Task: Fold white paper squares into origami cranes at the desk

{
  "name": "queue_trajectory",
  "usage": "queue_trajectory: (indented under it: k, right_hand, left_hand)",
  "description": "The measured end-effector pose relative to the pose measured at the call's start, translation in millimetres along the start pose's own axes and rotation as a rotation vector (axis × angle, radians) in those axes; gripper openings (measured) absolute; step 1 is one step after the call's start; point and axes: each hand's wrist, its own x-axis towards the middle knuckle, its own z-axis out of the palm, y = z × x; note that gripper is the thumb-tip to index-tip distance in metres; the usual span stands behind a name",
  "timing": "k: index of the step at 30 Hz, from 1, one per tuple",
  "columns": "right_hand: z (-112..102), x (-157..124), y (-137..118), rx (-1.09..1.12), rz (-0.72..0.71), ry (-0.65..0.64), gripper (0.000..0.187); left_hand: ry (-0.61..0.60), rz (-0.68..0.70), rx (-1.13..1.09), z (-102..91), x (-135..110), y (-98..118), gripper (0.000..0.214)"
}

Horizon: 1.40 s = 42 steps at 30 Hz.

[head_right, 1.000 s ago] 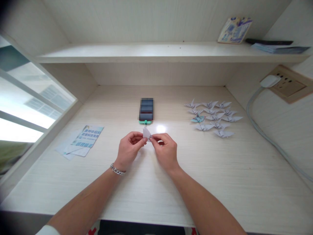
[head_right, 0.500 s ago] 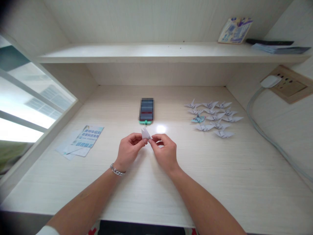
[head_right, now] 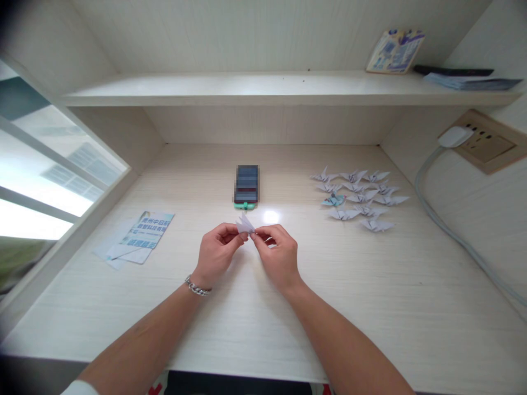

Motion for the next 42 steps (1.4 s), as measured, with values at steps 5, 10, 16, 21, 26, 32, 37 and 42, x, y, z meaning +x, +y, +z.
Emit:
queue_trajectory:
  k: [5, 10, 16, 21, 26, 32, 37, 42]
  right_hand:
    - [-0.3, 0.6, 0.0, -0.007, 0.017, -0.012, 0.01]
    - [0.6, 0.8, 0.9, 0.0, 0.072, -0.022, 0.013]
    - [1.9, 0.9, 2.6, 0.046, 0.135, -0.068, 0.019]
    - [1.9, 1.9, 4.2, 0.052, 0.136, -0.089, 0.017]
    - [1.0, 4.4, 8.9, 0.114, 0.179, -0.095, 0.018]
    - [1.1, 5.7, 11.8, 0.178, 0.202, -0.11, 0.019]
    - [1.3, 6.8, 15.7, 0.221, 0.225, -0.111, 0.019]
    - [1.0, 7.5, 19.5, 0.323, 0.274, -0.133, 0.02]
  left_hand:
    - [0.006, 0.009, 0.048, 0.9, -0.7, -1.6, 0.023]
    - [0.006, 0.033, 0.136, 1.4, -2.7, -0.5, 0.023]
    - [-0.038, 0.091, 0.275, 2.5, -6.0, 2.9, 0.019]
    - [-0.069, 0.124, 0.374, 3.4, -7.3, 2.9, 0.018]
    - [-0.073, 0.138, 0.364, 2.1, -6.9, 2.5, 0.019]
    - [-0.092, 0.103, 0.276, 0.7, -5.9, -0.7, 0.022]
    - [-0.113, 0.005, 0.148, -1.5, -2.3, -5.1, 0.024]
    - [0.01, -0.108, -0.008, -2.9, 3.3, -7.8, 0.034]
